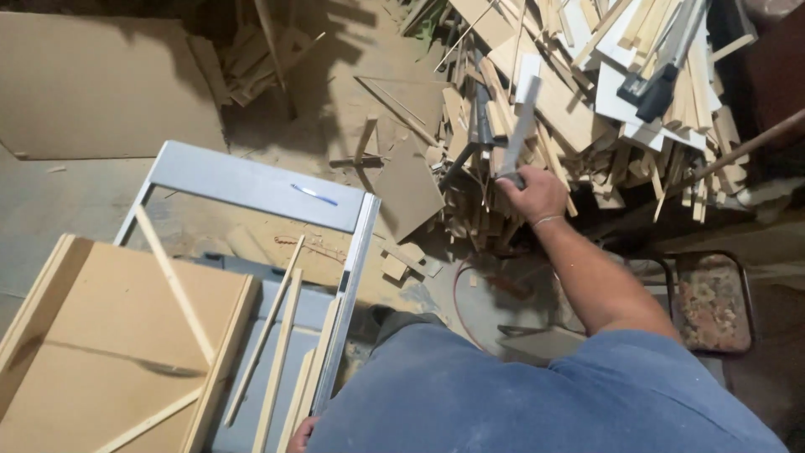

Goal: The person is preparing thin wooden strips for cutting by measuring them with a tape measure and aligning them within a V-shaped jig on a table saw sled.

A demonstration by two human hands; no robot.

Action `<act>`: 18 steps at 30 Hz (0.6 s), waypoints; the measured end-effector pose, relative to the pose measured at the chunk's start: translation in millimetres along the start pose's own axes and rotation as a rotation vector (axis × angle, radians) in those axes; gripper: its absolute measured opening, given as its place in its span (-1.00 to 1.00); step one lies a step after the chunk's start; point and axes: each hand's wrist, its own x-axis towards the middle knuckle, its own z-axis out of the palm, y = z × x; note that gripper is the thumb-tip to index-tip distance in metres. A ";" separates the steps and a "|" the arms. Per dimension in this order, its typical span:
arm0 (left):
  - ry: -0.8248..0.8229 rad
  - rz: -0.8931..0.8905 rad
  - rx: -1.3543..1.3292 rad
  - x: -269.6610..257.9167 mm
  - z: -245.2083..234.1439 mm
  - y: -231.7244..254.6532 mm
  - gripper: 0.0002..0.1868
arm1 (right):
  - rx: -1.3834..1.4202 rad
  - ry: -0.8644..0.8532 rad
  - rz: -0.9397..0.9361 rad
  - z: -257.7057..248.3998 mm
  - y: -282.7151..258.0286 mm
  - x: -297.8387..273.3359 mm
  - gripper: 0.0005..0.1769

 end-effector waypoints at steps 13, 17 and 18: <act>-0.624 0.722 -0.278 -89.8 -78.8 399.1 -0.15 | -0.164 -0.328 0.196 27.5 74.3 79.0 -0.37; -0.862 0.222 -0.088 -92.2 -63.9 433.1 0.17 | -0.126 -0.235 0.059 49.9 88.3 80.5 -0.36; -0.871 0.019 -0.160 -85.7 -58.4 433.3 0.16 | -0.083 -0.219 0.111 53.2 90.7 82.5 -0.40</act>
